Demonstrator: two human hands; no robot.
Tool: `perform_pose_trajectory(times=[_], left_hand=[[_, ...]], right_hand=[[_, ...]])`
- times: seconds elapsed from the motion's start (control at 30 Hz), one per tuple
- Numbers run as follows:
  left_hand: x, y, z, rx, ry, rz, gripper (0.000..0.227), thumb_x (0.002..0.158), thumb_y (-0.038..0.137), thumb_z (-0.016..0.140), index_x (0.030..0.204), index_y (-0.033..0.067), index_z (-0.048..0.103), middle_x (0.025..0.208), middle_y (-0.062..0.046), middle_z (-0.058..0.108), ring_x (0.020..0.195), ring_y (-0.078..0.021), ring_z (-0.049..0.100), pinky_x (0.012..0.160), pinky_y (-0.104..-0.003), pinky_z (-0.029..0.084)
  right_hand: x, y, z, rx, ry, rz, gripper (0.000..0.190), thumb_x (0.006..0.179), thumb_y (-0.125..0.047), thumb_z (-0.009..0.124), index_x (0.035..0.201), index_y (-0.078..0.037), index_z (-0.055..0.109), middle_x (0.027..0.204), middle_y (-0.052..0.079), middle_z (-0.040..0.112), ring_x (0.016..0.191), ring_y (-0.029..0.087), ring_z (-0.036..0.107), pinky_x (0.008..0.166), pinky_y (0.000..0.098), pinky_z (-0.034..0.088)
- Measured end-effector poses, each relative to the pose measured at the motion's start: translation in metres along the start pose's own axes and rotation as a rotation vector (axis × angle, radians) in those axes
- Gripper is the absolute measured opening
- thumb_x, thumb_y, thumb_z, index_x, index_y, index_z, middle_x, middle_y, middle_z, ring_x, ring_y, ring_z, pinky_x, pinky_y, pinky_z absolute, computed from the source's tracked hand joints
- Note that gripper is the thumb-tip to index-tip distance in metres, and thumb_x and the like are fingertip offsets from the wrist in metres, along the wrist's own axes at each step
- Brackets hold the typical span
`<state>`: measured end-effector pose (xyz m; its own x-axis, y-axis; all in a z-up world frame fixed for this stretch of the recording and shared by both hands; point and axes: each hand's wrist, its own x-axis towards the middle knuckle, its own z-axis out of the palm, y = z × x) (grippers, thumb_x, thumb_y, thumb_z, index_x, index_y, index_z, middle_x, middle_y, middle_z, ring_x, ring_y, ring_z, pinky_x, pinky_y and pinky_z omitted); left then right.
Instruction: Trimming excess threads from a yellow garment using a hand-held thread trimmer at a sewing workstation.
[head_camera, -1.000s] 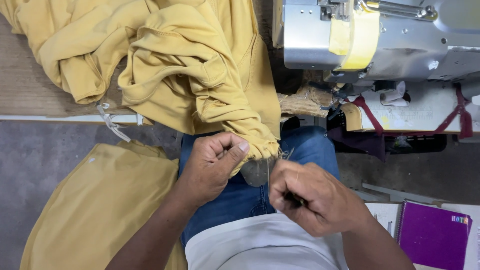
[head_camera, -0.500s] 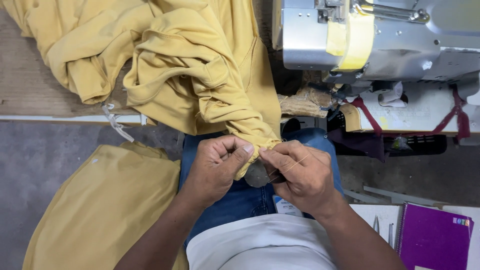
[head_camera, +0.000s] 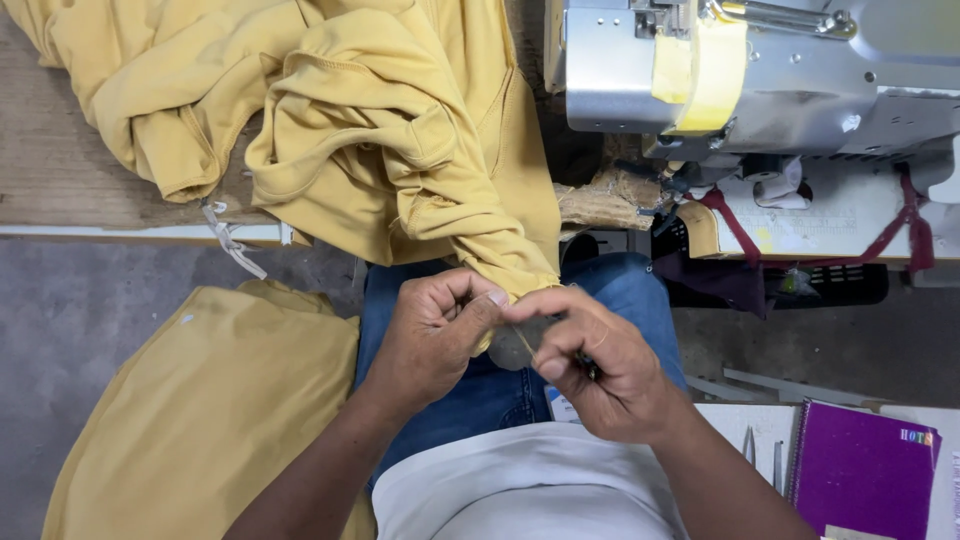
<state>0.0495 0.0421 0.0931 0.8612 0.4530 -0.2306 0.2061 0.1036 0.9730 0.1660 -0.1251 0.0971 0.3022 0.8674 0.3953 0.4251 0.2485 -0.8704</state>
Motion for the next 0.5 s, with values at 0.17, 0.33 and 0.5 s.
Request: perform_pose_trajectory(times=[0.17,0.33,0.5], left_hand=[[0.002,0.000,0.007,-0.059,0.006,0.154,0.021,0.095,0.008,0.067,0.079,-0.0040,0.074,0.048,-0.006,0.053,0.051,-0.0054,0.046,0.044,-0.018,0.039],[0.004,-0.006,-0.023,0.117,0.255,0.087,0.023,0.096,0.014,0.062,0.083,0.0000,0.075,0.052,-0.017,0.059,0.054,-0.0159,0.054,0.050,-0.033,0.048],[0.000,-0.029,-0.050,-0.329,0.397,0.159,0.019,0.101,0.007,0.061,0.086,-0.0040,0.065,0.060,-0.009,0.061,0.060,-0.0097,0.062,0.059,-0.022,0.056]], right_hand=[[0.011,0.011,0.012,0.179,0.138,-0.015,0.023,0.104,-0.012,0.052,0.084,-0.005,0.061,0.064,0.004,0.055,0.047,0.013,0.042,0.044,0.0260,0.043],[-0.047,-0.014,-0.031,-0.018,0.179,0.080,0.018,0.095,-0.013,0.059,0.079,-0.008,0.066,0.054,0.002,0.053,0.038,0.016,0.043,0.038,0.0265,0.042],[-0.162,0.036,-0.175,0.082,0.437,0.241,0.040,0.101,-0.018,0.030,0.063,-0.029,0.027,0.051,-0.015,0.016,0.048,0.002,0.012,0.044,0.0186,0.017]])
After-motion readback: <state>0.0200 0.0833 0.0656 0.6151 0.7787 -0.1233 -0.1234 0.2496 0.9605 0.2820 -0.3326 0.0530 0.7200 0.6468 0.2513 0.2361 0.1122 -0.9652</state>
